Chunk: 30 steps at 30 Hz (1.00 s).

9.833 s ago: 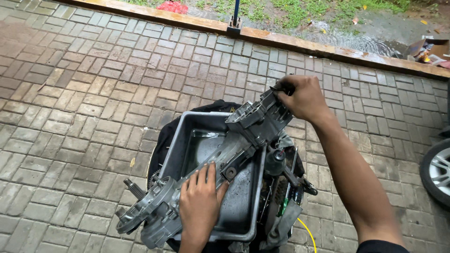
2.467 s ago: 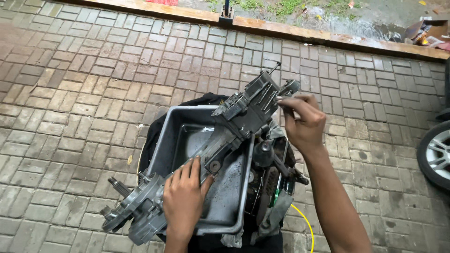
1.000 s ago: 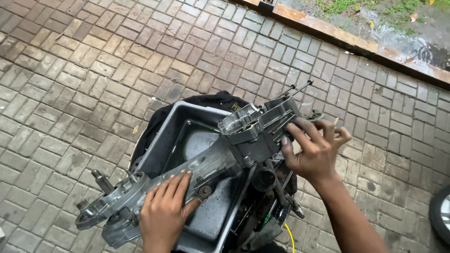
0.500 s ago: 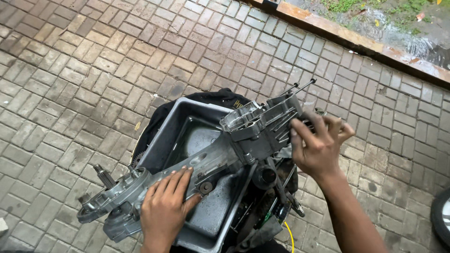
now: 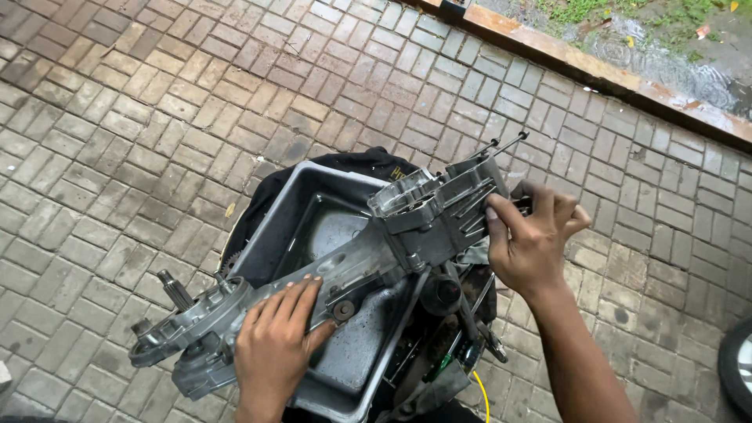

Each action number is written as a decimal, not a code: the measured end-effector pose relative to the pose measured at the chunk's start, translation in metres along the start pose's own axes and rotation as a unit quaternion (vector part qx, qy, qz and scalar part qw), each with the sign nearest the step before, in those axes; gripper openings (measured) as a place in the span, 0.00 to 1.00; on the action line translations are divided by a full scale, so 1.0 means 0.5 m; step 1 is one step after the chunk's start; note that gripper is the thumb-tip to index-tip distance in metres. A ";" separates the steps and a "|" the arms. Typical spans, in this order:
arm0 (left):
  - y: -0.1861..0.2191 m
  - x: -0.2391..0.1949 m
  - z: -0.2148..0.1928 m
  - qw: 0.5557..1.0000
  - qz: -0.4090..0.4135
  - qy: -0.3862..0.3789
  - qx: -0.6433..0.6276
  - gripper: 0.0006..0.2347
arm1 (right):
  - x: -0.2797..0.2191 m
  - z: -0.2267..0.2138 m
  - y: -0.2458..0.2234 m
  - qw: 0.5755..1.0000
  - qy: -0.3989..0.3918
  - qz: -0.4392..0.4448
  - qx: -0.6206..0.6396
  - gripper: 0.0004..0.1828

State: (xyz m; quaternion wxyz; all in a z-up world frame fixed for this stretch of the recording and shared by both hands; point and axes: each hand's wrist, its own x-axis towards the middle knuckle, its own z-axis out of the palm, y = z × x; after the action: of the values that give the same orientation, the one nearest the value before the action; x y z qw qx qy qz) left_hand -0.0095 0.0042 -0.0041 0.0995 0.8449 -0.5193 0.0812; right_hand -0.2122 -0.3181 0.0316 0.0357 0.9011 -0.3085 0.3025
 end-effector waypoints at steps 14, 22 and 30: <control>-0.004 -0.003 0.009 1.000 -0.001 -0.002 0.007 0.30 | -0.015 0.024 -0.006 0.998 0.031 -0.015 0.042 0.07; -0.002 -0.004 0.008 1.000 -0.001 -0.009 0.008 0.30 | -0.014 0.051 0.017 0.996 0.047 -0.051 0.060 0.06; 0.003 -0.001 0.004 1.000 -0.001 0.005 0.010 0.31 | -0.008 0.056 0.037 0.998 0.035 0.017 0.054 0.08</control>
State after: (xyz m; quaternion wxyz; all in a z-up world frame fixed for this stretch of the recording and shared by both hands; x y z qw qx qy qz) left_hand -0.0110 0.0034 -0.0061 0.0939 0.8459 -0.5172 0.0902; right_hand -0.2109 -0.3379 0.0045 -0.0071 0.8850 -0.3060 0.3509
